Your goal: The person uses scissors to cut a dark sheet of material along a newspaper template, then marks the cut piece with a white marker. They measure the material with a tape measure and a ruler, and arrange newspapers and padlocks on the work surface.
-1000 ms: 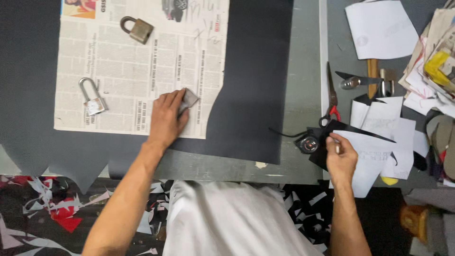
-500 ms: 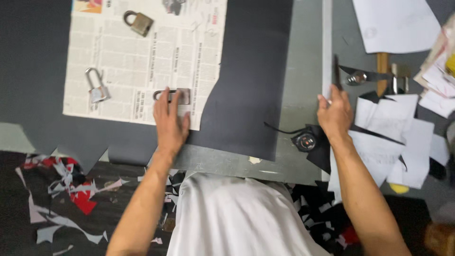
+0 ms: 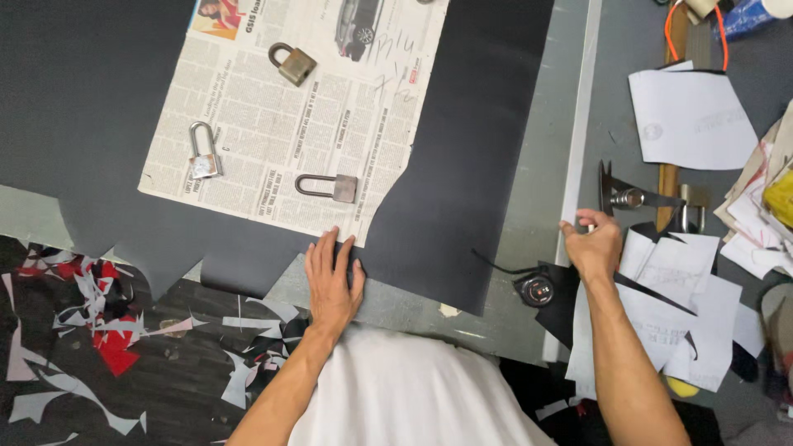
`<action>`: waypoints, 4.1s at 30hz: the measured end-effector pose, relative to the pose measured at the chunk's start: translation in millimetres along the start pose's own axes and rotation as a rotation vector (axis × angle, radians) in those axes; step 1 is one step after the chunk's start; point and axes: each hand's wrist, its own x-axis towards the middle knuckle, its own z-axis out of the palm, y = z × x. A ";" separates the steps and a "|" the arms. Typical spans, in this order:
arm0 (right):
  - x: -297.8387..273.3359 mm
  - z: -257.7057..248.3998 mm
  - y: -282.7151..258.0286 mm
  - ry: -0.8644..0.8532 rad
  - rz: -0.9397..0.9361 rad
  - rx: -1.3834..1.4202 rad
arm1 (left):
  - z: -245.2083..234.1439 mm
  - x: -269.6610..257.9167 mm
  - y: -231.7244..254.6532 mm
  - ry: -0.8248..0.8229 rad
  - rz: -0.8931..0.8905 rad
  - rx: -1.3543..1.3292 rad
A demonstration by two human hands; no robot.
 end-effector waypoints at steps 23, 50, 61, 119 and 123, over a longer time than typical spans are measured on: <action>22.9 -31.2 -61.7 0.099 -0.071 0.497 | -12.7 0.6 -2.7 0.012 0.137 -0.160; -140.5 19.2 -246.8 -0.647 -0.581 0.295 | -140.4 39.3 -198.4 -0.100 -0.006 0.361; -160.2 -49.3 -104.1 -0.128 -0.328 -0.204 | -157.3 61.6 -209.3 -0.138 0.114 0.266; -182.1 -8.5 -89.8 -0.139 -0.338 -0.007 | -133.3 47.9 -195.9 0.052 -0.022 0.266; -182.1 -8.1 -90.8 -0.112 -0.384 0.017 | -132.7 47.0 -195.0 0.057 -0.028 0.264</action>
